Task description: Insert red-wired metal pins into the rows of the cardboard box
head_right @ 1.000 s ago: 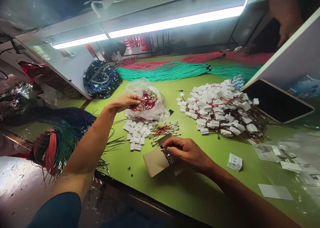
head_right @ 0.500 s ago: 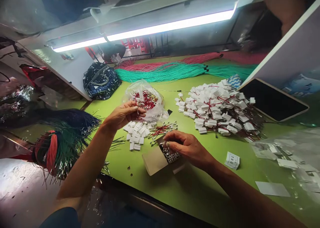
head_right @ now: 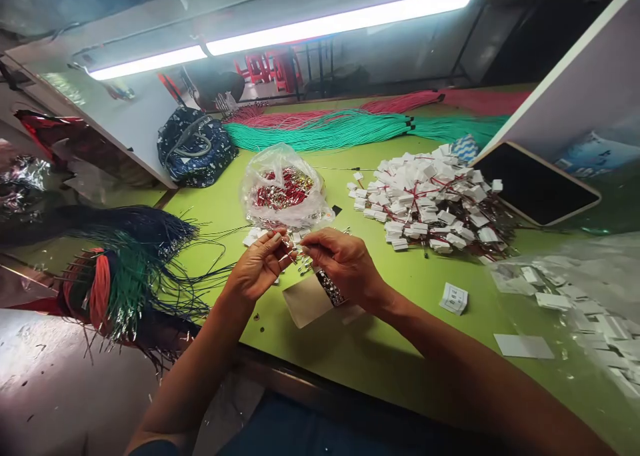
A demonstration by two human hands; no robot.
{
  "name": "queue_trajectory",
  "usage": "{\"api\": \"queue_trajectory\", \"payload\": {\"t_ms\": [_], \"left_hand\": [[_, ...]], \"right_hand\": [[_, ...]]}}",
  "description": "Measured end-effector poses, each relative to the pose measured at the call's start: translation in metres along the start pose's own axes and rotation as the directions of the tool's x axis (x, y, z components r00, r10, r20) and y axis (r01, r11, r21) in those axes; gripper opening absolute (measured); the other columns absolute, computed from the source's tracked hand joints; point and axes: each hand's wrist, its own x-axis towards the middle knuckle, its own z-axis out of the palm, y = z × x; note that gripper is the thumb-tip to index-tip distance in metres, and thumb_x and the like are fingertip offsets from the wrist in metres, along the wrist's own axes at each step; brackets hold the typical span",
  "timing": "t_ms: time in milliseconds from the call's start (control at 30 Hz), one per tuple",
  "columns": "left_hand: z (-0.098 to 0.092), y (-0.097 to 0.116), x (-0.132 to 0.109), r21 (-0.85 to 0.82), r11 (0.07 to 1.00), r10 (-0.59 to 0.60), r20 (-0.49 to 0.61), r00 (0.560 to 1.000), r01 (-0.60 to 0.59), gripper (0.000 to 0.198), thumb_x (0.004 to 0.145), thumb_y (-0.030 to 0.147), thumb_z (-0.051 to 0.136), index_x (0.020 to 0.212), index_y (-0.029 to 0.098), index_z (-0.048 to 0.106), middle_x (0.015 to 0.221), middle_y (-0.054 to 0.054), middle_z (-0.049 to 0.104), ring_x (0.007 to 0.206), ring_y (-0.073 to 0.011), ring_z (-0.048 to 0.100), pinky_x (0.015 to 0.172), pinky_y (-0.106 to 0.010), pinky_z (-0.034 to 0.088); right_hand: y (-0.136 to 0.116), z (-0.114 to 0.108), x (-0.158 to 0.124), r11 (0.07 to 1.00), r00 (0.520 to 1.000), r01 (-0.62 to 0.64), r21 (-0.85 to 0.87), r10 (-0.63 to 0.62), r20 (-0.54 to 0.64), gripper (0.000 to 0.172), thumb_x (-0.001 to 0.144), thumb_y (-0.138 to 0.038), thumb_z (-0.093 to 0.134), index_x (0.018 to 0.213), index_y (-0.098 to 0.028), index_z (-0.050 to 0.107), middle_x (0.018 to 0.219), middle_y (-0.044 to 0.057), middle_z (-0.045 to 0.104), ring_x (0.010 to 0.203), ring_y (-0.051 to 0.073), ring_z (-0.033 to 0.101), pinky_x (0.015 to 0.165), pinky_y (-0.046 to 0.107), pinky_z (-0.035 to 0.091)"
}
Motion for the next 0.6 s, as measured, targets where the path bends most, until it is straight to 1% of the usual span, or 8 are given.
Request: {"api": "queue_trajectory", "payload": {"t_ms": [133,233,300,467,600], "left_hand": [[0.002,-0.006,-0.007,-0.055,0.998,0.003,-0.016,1.000,-0.004,0.014,0.067,0.010,0.072,0.077,0.016,0.063,0.066,0.003,0.061,0.057,-0.0072,0.058,0.060,-0.022,0.051],[0.004,-0.010,-0.009,-0.102,0.995,-0.012,-0.027,1.000,0.009,0.016,0.064,0.008,0.073,0.073,0.016,0.062,0.064,0.003,0.062,0.056,-0.0071,0.059,0.056,-0.019,0.049],[0.005,-0.012,-0.010,-0.116,0.993,-0.007,-0.030,1.000,0.004,0.017,0.063,0.008,0.073,0.071,0.016,0.061,0.064,0.003,0.062,0.056,-0.0071,0.059,0.057,-0.019,0.050],[0.005,-0.016,-0.011,-0.091,0.993,0.073,-0.030,0.997,-0.076,0.022,0.056,0.010,0.078,0.069,0.016,0.061,0.064,0.003,0.064,0.058,-0.0069,0.061,0.064,-0.021,0.051],[0.004,-0.020,-0.011,-0.014,0.986,0.164,0.008,0.986,-0.164,0.028,0.052,0.018,0.083,0.068,0.017,0.060,0.069,0.003,0.067,0.061,-0.0079,0.062,0.066,-0.022,0.051]], "right_hand": [[0.000,0.005,-0.003,0.996,0.998,0.045,-0.079,-0.048,-0.035,0.013,0.083,-0.024,0.056,0.087,-0.020,0.068,0.082,0.003,0.071,0.067,0.014,0.063,0.065,0.026,0.051],[0.000,0.006,-0.006,0.994,0.997,0.040,-0.099,-0.046,-0.058,0.011,0.082,-0.024,0.058,0.087,-0.020,0.067,0.081,0.002,0.071,0.064,0.013,0.062,0.063,0.025,0.051],[0.001,0.007,-0.007,0.995,0.997,0.031,-0.093,-0.038,-0.071,0.011,0.083,-0.025,0.058,0.086,-0.020,0.067,0.079,0.002,0.071,0.061,0.013,0.062,0.061,0.025,0.050],[0.005,0.007,-0.007,0.990,0.998,0.007,-0.141,-0.015,-0.058,0.014,0.085,-0.030,0.055,0.086,-0.020,0.066,0.077,0.003,0.070,0.064,0.015,0.063,0.062,0.026,0.049],[0.008,0.007,-0.010,0.985,0.999,-0.019,-0.171,0.023,0.023,0.017,0.087,-0.030,0.051,0.087,-0.020,0.065,0.074,0.002,0.069,0.056,0.012,0.061,0.059,0.024,0.048]]}}
